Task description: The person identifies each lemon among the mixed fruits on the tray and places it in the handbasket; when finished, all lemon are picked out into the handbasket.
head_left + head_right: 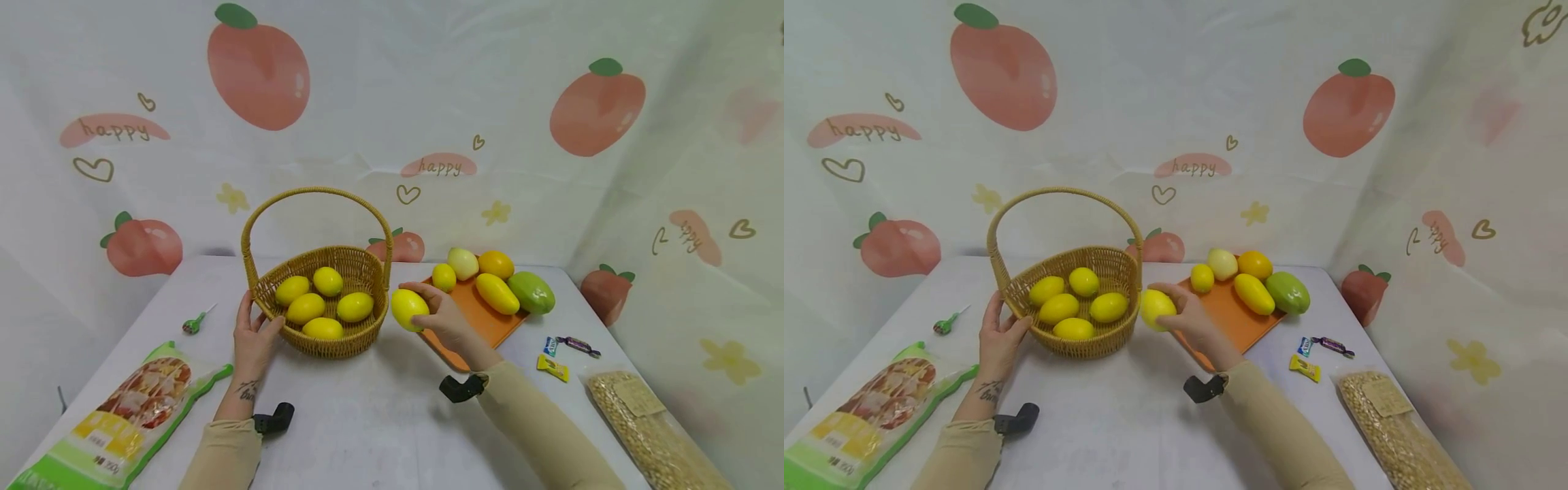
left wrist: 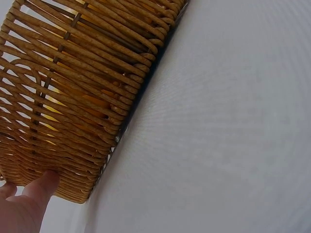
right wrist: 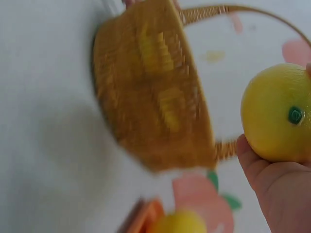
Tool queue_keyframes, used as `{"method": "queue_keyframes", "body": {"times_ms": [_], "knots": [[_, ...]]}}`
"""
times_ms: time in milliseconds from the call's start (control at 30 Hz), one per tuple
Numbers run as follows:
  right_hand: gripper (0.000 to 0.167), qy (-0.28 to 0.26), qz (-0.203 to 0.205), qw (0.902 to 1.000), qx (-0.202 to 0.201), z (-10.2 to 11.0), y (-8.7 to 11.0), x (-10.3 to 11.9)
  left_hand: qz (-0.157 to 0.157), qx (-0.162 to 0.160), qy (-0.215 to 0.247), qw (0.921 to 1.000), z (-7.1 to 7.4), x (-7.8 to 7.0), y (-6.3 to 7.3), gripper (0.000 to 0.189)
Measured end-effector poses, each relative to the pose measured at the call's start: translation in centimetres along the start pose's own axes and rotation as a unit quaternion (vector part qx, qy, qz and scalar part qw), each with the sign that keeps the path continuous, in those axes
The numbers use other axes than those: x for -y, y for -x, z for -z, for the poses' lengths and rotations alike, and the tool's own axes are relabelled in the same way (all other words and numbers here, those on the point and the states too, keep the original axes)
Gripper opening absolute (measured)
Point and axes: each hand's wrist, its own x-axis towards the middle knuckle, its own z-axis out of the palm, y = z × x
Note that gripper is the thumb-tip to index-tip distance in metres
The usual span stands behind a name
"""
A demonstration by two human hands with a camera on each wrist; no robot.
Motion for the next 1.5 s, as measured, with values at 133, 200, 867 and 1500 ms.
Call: {"method": "queue_keyframes", "body": {"times_ms": [133, 200, 867, 1500], "knots": [[0.062, 0.021, 0.016, 0.9986, 0.045, -2.4, -2.1, 0.5, 0.005, 0.002, 0.004, 1.0, -0.2, 0.1, -0.2, 0.081], [0.062, 0.032, 0.018, 0.9975, 0.061, -3.5, -3.4, 0.8, 0.01, 0.001, 0.003, 0.9999, -0.2, 0.1, -0.2, 0.081], [0.057, 0.068, -0.004, 0.9922, 0.104, -7.8, -10.4, 1.5, 0.016, 0.005, 0.008, 0.9998, -0.7, 0.2, -0.3, 0.082], [0.056, 0.002, 0.077, 0.9935, -0.083, 0.6, -1.0, 1.6, 0.031, -0.003, -0.024, 0.9992, 0.0, -0.3, -0.1, 0.08]]}}
